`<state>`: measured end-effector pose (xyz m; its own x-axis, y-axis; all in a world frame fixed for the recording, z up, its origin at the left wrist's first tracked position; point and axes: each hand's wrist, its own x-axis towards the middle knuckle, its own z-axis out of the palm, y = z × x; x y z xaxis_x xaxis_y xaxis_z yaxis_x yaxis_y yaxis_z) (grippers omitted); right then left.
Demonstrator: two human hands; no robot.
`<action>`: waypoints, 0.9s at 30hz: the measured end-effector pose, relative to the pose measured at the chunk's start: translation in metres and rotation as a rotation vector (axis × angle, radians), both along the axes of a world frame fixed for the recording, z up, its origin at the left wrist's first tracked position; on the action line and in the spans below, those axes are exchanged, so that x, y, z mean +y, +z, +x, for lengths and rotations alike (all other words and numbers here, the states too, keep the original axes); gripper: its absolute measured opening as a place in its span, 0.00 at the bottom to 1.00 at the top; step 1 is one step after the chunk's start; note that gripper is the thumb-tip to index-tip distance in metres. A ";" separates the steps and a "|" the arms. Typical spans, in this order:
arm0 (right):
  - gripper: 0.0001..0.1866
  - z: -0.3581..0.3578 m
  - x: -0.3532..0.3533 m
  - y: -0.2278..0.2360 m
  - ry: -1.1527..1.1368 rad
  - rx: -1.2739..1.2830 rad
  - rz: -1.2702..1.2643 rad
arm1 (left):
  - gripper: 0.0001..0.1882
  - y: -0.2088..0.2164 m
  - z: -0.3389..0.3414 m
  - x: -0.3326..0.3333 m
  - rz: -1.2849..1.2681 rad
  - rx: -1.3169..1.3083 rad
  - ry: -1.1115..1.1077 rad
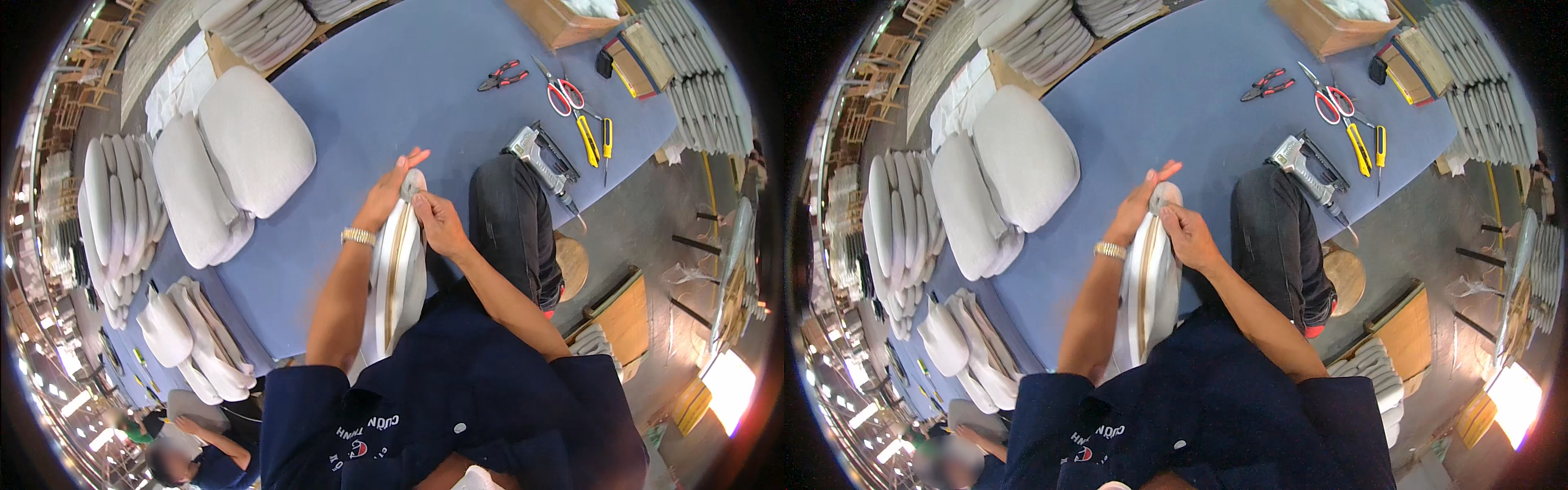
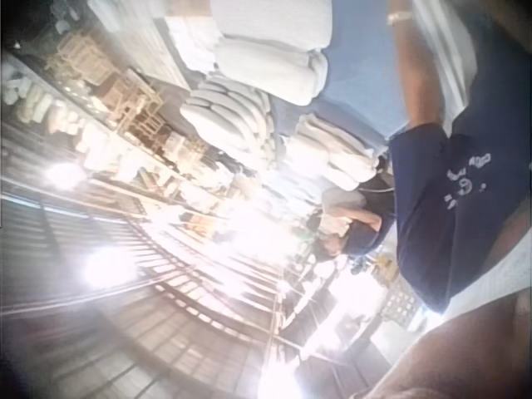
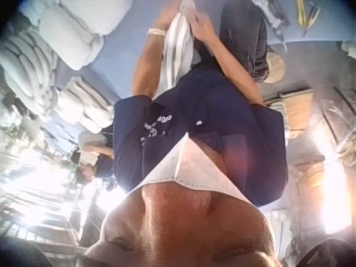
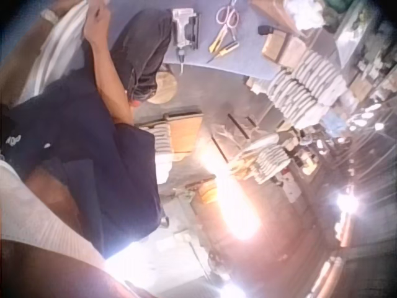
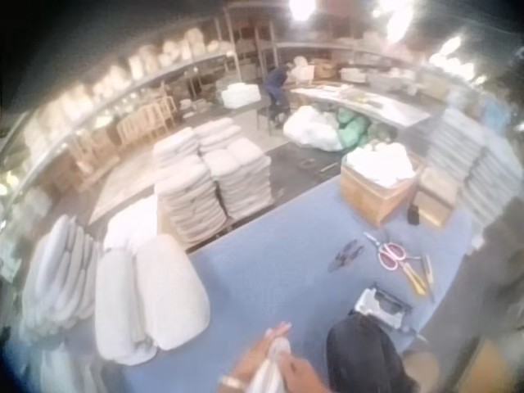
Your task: The person assembles white fabric cushions by folding the edges, using a staple gun to secure seams, and trimming excess fabric with a utility knife. They handle multiple cushions sequentially, stacking completed units on the table.
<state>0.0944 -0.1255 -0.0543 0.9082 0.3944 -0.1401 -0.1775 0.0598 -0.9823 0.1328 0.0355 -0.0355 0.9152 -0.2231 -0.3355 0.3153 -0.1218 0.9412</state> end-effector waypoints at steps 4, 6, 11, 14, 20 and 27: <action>0.20 -0.002 0.000 0.001 -0.030 0.053 0.079 | 0.33 0.000 -0.013 -0.003 -0.021 -0.044 0.032; 0.20 -0.001 -0.004 -0.008 -0.020 0.032 0.067 | 0.32 0.003 -0.019 -0.004 0.003 -0.077 0.019; 0.19 0.000 -0.006 -0.018 -0.028 0.123 0.142 | 0.31 0.002 -0.033 -0.005 -0.009 -0.108 0.019; 0.19 0.004 -0.009 -0.018 -0.046 0.231 0.211 | 0.31 0.008 -0.034 -0.008 0.043 -0.118 -0.002; 0.20 0.009 -0.013 -0.019 -0.045 0.349 0.370 | 0.34 0.011 -0.039 -0.014 0.153 -0.142 -0.028; 0.27 0.014 -0.029 -0.016 0.037 0.431 0.326 | 0.38 0.026 -0.043 -0.020 0.363 -0.124 -0.063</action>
